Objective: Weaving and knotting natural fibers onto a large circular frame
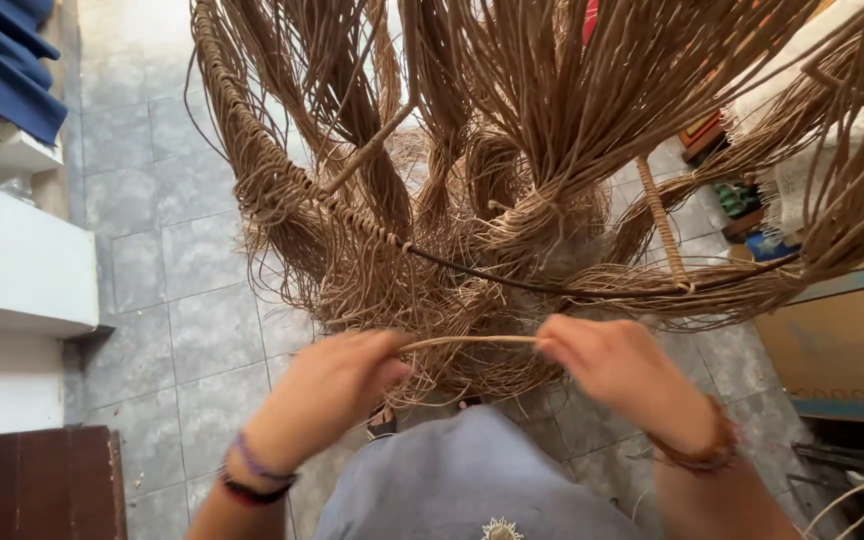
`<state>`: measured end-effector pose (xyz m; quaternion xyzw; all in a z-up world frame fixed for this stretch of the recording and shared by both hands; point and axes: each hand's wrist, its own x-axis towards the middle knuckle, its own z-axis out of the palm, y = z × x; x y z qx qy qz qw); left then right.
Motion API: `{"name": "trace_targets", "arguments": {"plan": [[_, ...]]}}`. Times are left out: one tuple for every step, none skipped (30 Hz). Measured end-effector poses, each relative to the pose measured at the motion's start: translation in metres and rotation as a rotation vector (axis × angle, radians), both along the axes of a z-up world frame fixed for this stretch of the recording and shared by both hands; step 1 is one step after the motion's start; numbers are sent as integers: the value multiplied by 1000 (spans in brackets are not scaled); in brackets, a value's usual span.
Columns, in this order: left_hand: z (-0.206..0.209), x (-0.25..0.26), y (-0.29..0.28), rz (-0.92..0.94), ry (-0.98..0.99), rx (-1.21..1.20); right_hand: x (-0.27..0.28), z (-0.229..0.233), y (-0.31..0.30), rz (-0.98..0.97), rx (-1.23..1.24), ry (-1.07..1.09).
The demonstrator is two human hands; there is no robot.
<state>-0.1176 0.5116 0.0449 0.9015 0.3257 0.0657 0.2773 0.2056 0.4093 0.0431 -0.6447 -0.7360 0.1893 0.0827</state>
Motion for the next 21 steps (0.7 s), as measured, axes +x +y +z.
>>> {"name": "trace_targets", "arguments": {"plan": [[10, 20, -6, 3, -1, 1, -12, -1, 4, 3, 1, -1], [19, 39, -11, -65, -163, -36, -24, -3, 8, 74, 30, 4], [29, 57, -17, -136, -322, -73, -38, -5, 12, 144, 59, 13], [26, 63, -20, -133, -319, -72, -40, -1, 15, 147, 60, 15], [22, 70, -24, -102, -243, -61, -41, 3, 17, 139, 66, 65], [19, 77, -27, -71, -167, -49, -42, 8, 19, 132, 72, 115], [12, 69, -18, -77, -168, -43, -35, 9, 20, 128, 78, 113], [5, 62, -8, -75, -176, -14, -27, 10, 21, 87, 17, 128], [-2, 51, -3, -76, -179, 1, -23, 10, 16, 42, -56, 150], [3, 43, 5, -83, -175, -6, -21, 17, 16, 33, -62, 155], [8, 35, 12, -85, -177, 25, -18, 24, 17, 15, -122, 242], [13, 27, 19, -86, -180, 56, -15, 31, 18, -4, -183, 328], [14, 24, 23, -91, -178, 53, -12, 26, 20, -9, -184, 330], [15, 21, 27, -92, -191, 80, -9, 21, 21, 17, -269, 449], [15, 18, 30, -93, -203, 106, -7, 15, 22, 43, -355, 568], [17, 15, 32, -98, -201, 102, -8, 17, 22, 37, -356, 571], [20, 12, 36, -105, -186, 116, -8, 20, 23, 20, -418, 645], [22, 10, 40, -111, -172, 130, -8, 23, 24, 2, -480, 719], [22, 8, 43, -117, -171, 126, -10, 23, 23, -5, -481, 722], [21, 6, 45, -135, -169, 157, -12, 24, 21, -18, -494, 717], [19, 4, 47, -152, -168, 187, -13, 25, 19, -31, -509, 711]]}}
